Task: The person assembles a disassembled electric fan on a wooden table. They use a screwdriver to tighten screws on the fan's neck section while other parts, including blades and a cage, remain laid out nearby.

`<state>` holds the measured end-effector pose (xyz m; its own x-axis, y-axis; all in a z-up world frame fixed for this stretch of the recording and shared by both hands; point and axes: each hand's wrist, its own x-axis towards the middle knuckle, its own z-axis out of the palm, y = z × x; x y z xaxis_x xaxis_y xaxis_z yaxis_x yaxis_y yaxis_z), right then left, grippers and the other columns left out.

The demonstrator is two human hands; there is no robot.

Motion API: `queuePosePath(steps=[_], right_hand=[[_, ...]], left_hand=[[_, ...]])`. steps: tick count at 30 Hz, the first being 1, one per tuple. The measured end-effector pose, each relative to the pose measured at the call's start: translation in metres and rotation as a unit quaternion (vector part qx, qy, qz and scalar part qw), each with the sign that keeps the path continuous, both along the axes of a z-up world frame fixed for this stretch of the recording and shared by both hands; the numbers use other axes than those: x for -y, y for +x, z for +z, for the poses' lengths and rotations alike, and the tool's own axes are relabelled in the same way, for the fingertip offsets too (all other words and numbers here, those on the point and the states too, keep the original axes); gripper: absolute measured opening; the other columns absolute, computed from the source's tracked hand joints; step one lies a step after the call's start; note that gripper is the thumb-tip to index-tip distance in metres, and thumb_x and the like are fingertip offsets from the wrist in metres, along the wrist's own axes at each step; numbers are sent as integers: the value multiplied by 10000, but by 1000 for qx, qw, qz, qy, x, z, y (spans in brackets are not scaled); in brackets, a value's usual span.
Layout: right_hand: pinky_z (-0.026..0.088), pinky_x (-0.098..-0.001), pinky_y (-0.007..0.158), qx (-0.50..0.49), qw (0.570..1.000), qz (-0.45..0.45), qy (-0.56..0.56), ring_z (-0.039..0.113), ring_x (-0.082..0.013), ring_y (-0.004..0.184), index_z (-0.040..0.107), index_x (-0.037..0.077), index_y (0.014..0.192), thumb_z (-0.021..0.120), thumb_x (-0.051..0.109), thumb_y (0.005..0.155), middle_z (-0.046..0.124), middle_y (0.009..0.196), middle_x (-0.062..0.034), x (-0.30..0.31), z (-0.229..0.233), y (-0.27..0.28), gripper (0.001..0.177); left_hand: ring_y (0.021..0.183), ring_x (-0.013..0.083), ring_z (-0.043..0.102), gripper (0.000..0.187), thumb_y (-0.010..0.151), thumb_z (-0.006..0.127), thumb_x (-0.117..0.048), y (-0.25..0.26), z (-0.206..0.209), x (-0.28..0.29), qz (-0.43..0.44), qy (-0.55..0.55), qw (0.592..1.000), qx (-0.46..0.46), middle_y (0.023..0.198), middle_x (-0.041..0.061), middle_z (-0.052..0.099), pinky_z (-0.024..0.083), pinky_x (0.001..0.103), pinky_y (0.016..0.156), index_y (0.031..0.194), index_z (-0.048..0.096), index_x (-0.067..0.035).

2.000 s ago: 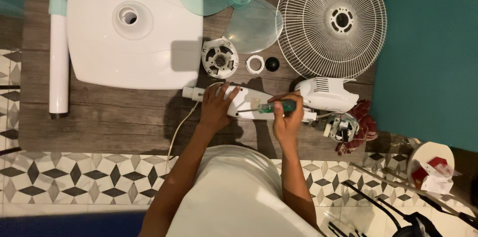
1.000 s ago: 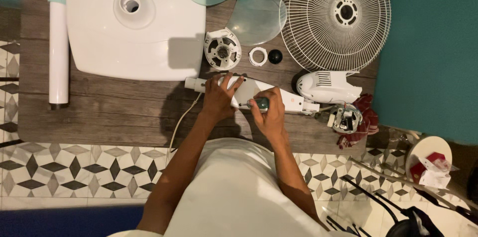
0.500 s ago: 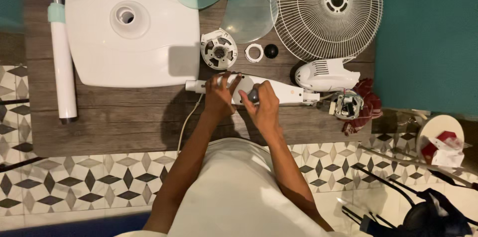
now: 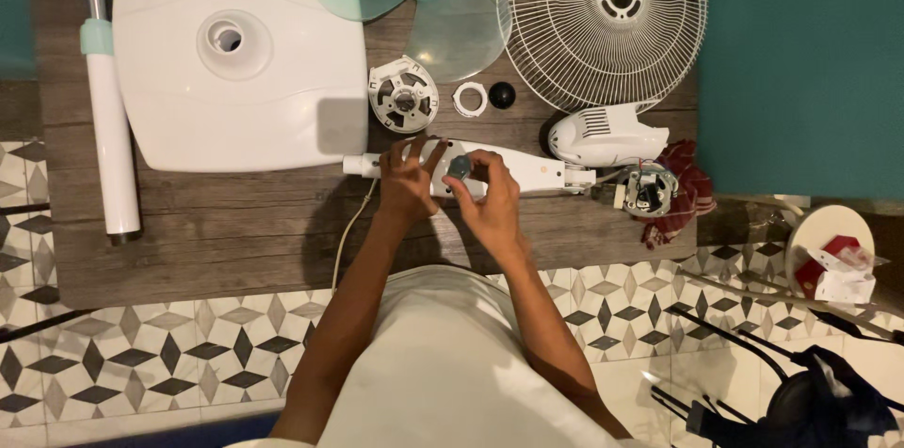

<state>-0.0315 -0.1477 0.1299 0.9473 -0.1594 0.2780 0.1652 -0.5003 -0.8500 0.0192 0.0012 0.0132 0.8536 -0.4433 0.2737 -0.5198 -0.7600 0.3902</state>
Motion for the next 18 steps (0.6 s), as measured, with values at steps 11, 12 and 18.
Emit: queuePosePath(steps=[11,12,18], right_hand=[[509,-358,886,-4,992,95,83,608,-251,962,448,-16,1341,466,5,1033,623,1111,-160,-6,-39,-10,309],[512,-331,851,-12,989,103,101,589,-217,916,444,-5,1338,471,17,1048,610,1079,-133,-5,-49,-8,293],[468,-301,655,-66,982,45,171,540,-112,736,652,-9,1020,699,70,940,620,808,-66,0,-88,10,122]], left_hand=[[1291,393,412,933,598,872,-402,-2,20,2,9,15,997,-73,1437,117,472,366,607,1026,1446,517,-244],[1295,390,412,923,614,871,-419,-2,16,3,7,-13,999,-51,1439,118,473,364,612,1035,1447,513,-246],[1305,371,431,952,592,801,-321,-1,-9,2,11,35,998,-44,1452,109,479,378,572,1045,1495,509,-255]])
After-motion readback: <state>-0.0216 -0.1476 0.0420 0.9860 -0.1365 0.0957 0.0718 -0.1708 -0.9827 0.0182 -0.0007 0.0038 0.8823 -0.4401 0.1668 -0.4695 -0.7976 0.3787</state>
